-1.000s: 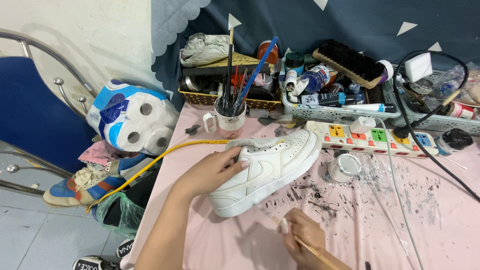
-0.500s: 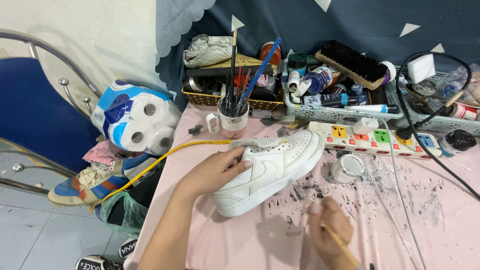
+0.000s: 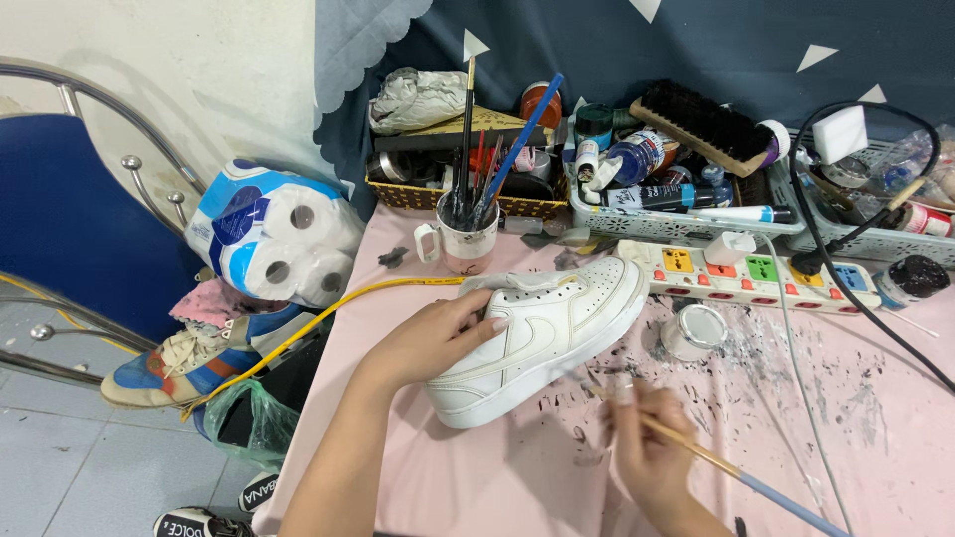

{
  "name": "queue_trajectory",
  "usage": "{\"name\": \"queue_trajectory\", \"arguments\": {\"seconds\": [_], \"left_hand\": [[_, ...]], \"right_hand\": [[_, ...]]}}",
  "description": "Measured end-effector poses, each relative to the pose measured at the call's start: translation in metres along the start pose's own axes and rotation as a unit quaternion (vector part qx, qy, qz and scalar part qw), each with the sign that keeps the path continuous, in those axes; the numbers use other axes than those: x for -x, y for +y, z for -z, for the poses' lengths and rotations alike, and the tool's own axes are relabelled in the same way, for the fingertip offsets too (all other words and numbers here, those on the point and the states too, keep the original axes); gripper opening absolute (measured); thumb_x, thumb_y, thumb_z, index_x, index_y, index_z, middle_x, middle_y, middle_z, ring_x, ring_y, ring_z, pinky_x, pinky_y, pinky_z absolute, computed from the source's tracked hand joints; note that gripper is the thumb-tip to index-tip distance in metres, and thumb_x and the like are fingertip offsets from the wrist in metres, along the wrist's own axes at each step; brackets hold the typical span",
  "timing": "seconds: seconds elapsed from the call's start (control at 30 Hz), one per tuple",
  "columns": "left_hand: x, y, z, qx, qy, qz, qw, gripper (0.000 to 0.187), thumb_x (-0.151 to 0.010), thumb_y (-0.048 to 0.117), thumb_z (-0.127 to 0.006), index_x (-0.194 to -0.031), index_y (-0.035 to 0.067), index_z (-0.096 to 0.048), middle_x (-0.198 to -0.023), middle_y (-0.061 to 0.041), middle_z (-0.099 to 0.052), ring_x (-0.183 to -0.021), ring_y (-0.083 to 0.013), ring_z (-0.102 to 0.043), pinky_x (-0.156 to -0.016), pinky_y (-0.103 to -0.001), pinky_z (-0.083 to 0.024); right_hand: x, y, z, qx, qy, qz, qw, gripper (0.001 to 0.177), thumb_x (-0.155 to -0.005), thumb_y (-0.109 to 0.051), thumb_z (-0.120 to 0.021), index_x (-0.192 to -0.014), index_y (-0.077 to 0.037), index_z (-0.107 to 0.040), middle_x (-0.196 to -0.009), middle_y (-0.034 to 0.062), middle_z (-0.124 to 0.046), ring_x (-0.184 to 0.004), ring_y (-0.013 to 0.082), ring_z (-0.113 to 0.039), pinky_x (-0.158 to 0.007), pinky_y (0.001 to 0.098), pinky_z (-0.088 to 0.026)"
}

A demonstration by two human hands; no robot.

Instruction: The person paints a white sneaker with a thin brush, applying white paint to the upper, heel, and toe areas. They hold the shoe in their left hand and rotate it to access different surfaces while repeatedly dipping the brush into a small paint container.

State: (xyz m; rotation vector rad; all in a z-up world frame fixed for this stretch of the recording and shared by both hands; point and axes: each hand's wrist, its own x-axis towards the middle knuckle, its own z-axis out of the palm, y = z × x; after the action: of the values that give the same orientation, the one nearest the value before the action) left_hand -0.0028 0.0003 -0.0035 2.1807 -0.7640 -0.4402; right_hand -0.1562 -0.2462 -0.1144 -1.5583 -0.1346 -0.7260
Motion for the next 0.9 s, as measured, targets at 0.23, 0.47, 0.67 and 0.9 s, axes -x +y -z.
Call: {"name": "queue_trajectory", "arguments": {"seconds": [0.23, 0.47, 0.67, 0.9], "left_hand": [[0.0, 0.001, 0.0, 0.006, 0.002, -0.001, 1.0, 0.041, -0.097, 0.046, -0.055, -0.114, 0.009, -0.06, -0.078, -0.013, -0.067, -0.069, -0.0267, -0.062, -0.064, -0.038, -0.048], [0.001, 0.0, -0.001, 0.013, 0.004, -0.006, 1.0, 0.042, -0.097, 0.045, -0.055, -0.115, 0.008, -0.06, -0.085, -0.013, -0.069, -0.074, -0.0257, -0.064, -0.068, -0.038, -0.049], [0.001, 0.002, 0.0, 0.018, 0.001, 0.006, 1.0, 0.04, -0.097, 0.045, -0.055, -0.116, 0.01, -0.06, -0.088, -0.012, -0.07, -0.076, -0.0249, -0.064, -0.069, -0.037, -0.049], [0.0, -0.001, -0.002, -0.001, 0.001, 0.008, 1.0, 0.041, -0.097, 0.046, -0.056, -0.113, 0.008, -0.06, -0.08, -0.013, -0.069, -0.07, -0.0263, -0.062, -0.065, -0.038, -0.048]], "right_hand": [[0.008, -0.006, 0.009, 0.486, -0.084, -0.135, 0.859, 0.014, -0.085, -0.002, -0.07, -0.085, -0.011, -0.059, -0.068, 0.0142, -0.069, -0.053, 0.0231, -0.062, -0.045, 0.0341, -0.049], [0.031, 0.017, -0.014, 0.033, -0.185, 0.099, 0.977, 0.021, -0.092, 0.006, -0.063, -0.084, -0.008, -0.051, -0.081, 0.0122, -0.07, -0.065, 0.0153, -0.072, -0.047, 0.0263, -0.051], [0.008, 0.018, 0.024, 0.12, 0.006, 0.005, 0.993, 0.019, -0.097, 0.004, -0.059, -0.084, -0.01, -0.055, -0.065, 0.0054, -0.065, -0.049, 0.0119, -0.06, -0.048, 0.0241, -0.051], [0.019, 0.007, 0.001, 0.388, -0.137, 0.074, 0.909, 0.024, -0.076, 0.006, -0.068, -0.084, -0.009, -0.051, -0.07, 0.0119, -0.062, -0.056, 0.0251, -0.059, -0.045, 0.0342, -0.048]]}}
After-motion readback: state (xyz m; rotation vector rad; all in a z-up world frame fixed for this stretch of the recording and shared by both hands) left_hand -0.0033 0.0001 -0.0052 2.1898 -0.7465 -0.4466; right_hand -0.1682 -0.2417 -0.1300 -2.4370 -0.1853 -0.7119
